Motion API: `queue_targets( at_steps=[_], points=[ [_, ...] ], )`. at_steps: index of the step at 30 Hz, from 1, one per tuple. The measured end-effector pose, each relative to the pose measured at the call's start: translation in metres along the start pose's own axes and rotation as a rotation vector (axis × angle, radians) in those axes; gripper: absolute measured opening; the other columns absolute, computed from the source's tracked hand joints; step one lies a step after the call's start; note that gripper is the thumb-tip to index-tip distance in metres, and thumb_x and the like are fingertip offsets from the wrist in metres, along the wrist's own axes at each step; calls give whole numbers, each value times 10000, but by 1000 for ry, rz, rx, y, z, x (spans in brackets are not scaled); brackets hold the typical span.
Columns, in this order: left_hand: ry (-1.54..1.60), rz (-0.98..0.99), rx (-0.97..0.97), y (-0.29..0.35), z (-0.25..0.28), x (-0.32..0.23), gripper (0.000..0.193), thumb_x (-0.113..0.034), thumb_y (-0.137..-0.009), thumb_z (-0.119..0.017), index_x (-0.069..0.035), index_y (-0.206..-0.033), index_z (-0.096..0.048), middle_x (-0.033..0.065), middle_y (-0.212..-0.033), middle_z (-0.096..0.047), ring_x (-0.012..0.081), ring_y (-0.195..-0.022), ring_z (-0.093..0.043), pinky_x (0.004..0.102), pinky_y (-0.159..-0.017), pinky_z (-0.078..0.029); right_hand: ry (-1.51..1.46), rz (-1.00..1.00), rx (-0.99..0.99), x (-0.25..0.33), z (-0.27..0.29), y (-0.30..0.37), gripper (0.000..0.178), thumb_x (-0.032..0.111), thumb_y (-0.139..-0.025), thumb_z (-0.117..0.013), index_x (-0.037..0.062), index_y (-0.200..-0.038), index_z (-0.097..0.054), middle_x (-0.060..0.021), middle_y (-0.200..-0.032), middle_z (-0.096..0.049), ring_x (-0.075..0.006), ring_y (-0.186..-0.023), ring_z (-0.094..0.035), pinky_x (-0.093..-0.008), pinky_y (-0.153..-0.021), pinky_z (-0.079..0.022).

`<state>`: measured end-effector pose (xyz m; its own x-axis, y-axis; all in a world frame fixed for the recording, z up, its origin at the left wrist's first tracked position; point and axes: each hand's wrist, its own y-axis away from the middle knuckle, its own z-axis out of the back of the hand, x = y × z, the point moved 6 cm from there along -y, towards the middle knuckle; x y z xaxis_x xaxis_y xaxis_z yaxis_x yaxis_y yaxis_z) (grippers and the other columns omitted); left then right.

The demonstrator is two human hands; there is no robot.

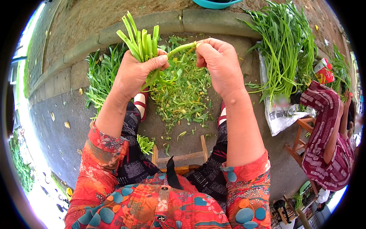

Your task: The person strips the leaves and outer layers from green vegetable stems by hand, separating the edible parts into bundles and discarding waste into a pile on the ground.

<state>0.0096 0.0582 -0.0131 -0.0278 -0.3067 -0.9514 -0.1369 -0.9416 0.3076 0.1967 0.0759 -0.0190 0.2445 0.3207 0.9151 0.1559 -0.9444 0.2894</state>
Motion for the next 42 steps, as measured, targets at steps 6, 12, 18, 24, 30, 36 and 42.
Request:
queue_targets(
  at_steps=[6,12,18,24,30,36,42],
  points=[
    [-72,-12,-48,2,5,-4,160,-120,-832,-697,4,-917,-644,46,-778,-655,114,-723,-606,249,-680,-475,-166,-150,156,-8,-1,0,165,154,-860,-580,28,-754,-597,-17,-664,-554,-103,-595,-504,-268,-600,-442],
    [-56,-23,-28,0,5,0,160,-117,-839,-687,4,-931,-638,51,-785,-652,116,-725,-604,251,-672,-473,-550,-187,224,0,4,1,165,151,-871,-576,32,-759,-601,-31,-696,-562,-126,-633,-522,-294,-633,-457],
    [186,67,-41,-3,14,5,178,-99,-837,-682,3,-971,-626,80,-811,-659,146,-742,-617,267,-669,-482,-172,-42,106,5,8,0,165,166,-879,-608,36,-778,-620,-8,-686,-570,-96,-620,-514,-261,-612,-441],
    [278,130,-50,-3,18,7,219,-120,-827,-696,22,-975,-619,104,-804,-660,157,-729,-619,276,-663,-492,418,124,-44,7,7,2,124,103,-877,-620,-9,-903,-665,39,-681,-567,-39,-605,-461,-191,-572,-389],
    [241,150,-57,-2,15,9,230,-114,-814,-707,29,-971,-617,100,-796,-657,157,-710,-612,280,-651,-493,544,273,-150,20,0,6,165,117,-871,-638,-14,-958,-687,34,-737,-615,-22,-650,-497,-182,-600,-422],
    [217,143,-18,-2,9,9,225,-121,-812,-709,22,-961,-618,95,-781,-652,154,-699,-606,279,-644,-486,402,169,-80,13,-5,6,181,135,-855,-676,-20,-947,-682,34,-749,-617,-20,-661,-500,-180,-581,-407],
    [181,153,-11,-2,6,11,213,-123,-814,-706,14,-952,-620,94,-775,-650,150,-685,-598,276,-631,-479,389,170,-84,7,-2,4,170,130,-864,-653,-27,-926,-676,48,-732,-595,-13,-649,-478,-179,-563,-388]
  ],
)
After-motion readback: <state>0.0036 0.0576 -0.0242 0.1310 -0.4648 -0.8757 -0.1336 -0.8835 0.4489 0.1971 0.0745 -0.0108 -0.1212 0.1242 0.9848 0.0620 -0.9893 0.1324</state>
